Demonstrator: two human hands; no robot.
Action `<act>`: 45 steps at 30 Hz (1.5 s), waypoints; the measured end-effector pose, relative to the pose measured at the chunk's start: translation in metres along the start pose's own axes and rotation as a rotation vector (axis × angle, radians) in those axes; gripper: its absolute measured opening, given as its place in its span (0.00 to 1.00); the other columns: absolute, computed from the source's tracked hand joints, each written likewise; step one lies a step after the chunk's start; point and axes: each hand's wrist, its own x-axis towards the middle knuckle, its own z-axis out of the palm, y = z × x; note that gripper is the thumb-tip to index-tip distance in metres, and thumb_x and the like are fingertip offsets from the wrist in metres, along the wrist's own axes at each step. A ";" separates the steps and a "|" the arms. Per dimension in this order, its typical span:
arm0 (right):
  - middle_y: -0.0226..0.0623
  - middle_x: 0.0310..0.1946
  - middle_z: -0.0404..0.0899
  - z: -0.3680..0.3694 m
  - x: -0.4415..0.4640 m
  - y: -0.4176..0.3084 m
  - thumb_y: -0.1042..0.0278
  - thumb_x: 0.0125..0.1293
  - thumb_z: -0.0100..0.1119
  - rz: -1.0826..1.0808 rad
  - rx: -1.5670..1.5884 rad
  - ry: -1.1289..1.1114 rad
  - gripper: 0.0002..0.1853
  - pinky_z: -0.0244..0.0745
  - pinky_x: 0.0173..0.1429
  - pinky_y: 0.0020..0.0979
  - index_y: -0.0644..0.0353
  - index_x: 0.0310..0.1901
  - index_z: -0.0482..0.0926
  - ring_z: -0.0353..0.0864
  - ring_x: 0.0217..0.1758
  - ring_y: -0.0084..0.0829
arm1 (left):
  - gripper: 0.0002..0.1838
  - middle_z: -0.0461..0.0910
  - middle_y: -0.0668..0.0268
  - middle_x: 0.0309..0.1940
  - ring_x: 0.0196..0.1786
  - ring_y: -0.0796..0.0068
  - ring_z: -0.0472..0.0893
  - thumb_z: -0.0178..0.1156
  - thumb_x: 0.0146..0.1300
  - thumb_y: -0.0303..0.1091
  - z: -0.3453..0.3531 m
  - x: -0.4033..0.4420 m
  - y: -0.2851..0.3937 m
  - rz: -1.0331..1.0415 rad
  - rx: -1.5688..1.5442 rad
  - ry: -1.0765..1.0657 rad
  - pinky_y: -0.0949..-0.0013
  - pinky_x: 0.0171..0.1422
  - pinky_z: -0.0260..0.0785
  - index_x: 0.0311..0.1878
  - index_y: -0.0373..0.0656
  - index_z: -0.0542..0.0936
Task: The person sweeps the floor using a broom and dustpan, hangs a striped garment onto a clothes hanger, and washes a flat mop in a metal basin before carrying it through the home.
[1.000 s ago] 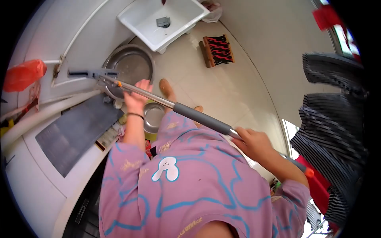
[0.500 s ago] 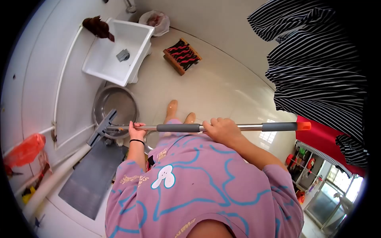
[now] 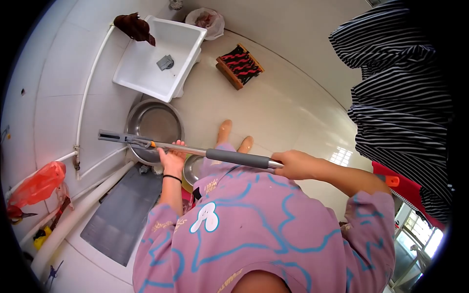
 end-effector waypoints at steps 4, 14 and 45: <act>0.45 0.36 0.80 -0.012 -0.030 0.002 0.60 0.55 0.51 0.010 0.069 -0.025 0.19 0.72 0.43 0.39 0.58 0.48 0.76 0.79 0.41 0.43 | 0.41 0.68 0.66 0.61 0.62 0.69 0.65 0.36 0.61 0.72 -0.035 0.024 0.053 0.234 0.079 0.191 0.55 0.67 0.51 0.63 0.47 0.66; 0.44 0.31 0.80 0.001 -0.046 0.013 0.48 0.62 0.46 -0.009 0.046 0.087 0.21 0.74 0.43 0.38 0.57 0.43 0.78 0.81 0.38 0.42 | 0.32 0.77 0.65 0.46 0.40 0.62 0.77 0.45 0.63 0.66 -0.023 0.059 0.100 0.529 0.034 0.081 0.58 0.40 0.74 0.54 0.47 0.72; 0.23 0.17 0.70 0.224 -0.215 0.327 0.65 0.51 0.58 -0.324 -0.427 2.160 0.09 0.65 0.16 0.30 0.50 0.19 0.69 0.75 0.21 0.27 | 0.09 0.70 0.76 0.20 0.28 0.82 0.71 0.50 0.64 0.34 0.104 0.018 -0.461 -0.280 1.354 -0.093 0.69 0.41 0.65 0.26 0.47 0.71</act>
